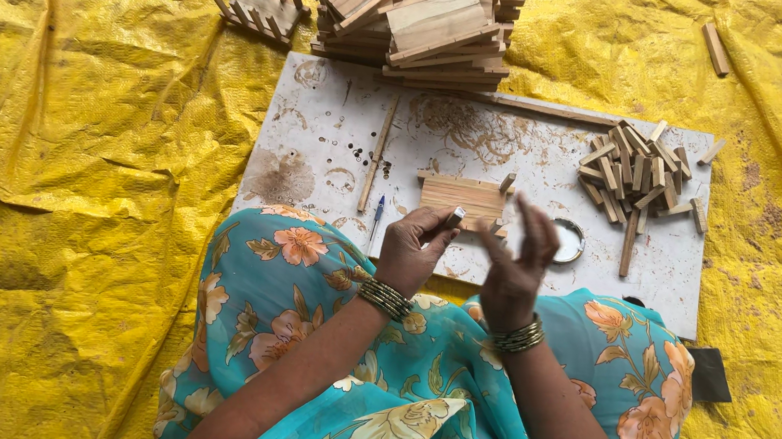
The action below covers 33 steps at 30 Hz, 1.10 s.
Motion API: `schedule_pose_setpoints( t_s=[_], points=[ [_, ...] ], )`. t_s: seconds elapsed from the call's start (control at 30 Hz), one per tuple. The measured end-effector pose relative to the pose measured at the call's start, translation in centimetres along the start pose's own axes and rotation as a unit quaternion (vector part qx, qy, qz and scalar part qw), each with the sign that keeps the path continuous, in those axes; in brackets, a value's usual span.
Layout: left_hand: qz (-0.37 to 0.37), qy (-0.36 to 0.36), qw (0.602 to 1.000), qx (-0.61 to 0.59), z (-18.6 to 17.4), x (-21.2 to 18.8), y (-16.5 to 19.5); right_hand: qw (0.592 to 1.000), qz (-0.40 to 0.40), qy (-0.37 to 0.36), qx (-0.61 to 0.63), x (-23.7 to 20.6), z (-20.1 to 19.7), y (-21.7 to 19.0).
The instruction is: The person sits on the floor and assembles small wooden frames, fitting slats into a base and pressing wooden pegs into the joints by hand, dipping pegs in white glue from a small tin. Finished frames are set aside on a growing stack while another person occasionally hands over parts.
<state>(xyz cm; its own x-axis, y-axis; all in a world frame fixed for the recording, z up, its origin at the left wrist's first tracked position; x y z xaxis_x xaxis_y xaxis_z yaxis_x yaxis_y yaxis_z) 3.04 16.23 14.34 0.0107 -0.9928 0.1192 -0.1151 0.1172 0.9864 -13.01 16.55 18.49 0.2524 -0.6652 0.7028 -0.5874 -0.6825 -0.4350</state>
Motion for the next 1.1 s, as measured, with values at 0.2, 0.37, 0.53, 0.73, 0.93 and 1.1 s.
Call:
schedule_pose_setpoints(
  t_s=[0.2, 0.37, 0.53, 0.73, 0.93, 1.1],
  points=[
    [-0.157, -0.032, 0.949, -0.273, -1.5, 0.0, -4.1, 0.979, 0.175, 0.016, 0.106, -1.9, -1.1, 4.6],
    [-0.241, -0.004, 0.859, -0.452, -2.7, -0.8, -5.2, 0.956, 0.151, -0.011, 0.252, -3.3, 2.7, 2.8],
    [-0.277, -0.003, 0.806, -0.524, -2.0, -2.0, -4.5, 0.931, 0.117, -0.065, 0.338, -3.3, 6.2, -0.1],
    [-0.249, 0.002, 0.785, -0.567, 0.0, -2.4, -5.4, 0.892, 0.189, -0.030, 0.410, -2.9, 7.5, -0.6],
    [-0.287, -0.075, 0.828, -0.476, -1.3, -1.4, -8.1, 0.824, 0.324, 0.118, 0.450, -2.4, 5.2, 4.4],
    [-0.233, -0.033, 0.925, -0.300, -10.6, 5.7, -12.9, 0.808, 0.324, 0.200, 0.450, -2.0, 2.3, 9.9]
  ],
)
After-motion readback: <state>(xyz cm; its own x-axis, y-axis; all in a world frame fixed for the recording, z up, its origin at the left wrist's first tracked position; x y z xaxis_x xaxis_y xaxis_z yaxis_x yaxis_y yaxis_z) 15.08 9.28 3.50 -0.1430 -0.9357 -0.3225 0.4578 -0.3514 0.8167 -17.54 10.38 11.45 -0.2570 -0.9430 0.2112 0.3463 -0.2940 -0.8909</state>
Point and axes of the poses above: each hand's wrist, its own x-axis towards the middle knuckle, its own z-axis out of the palm, y = z × x, the point moved 3 cm from there along x, towards the middle knuckle, and after that the axes turned 8 degrees about -y, right-handed, at the moved point
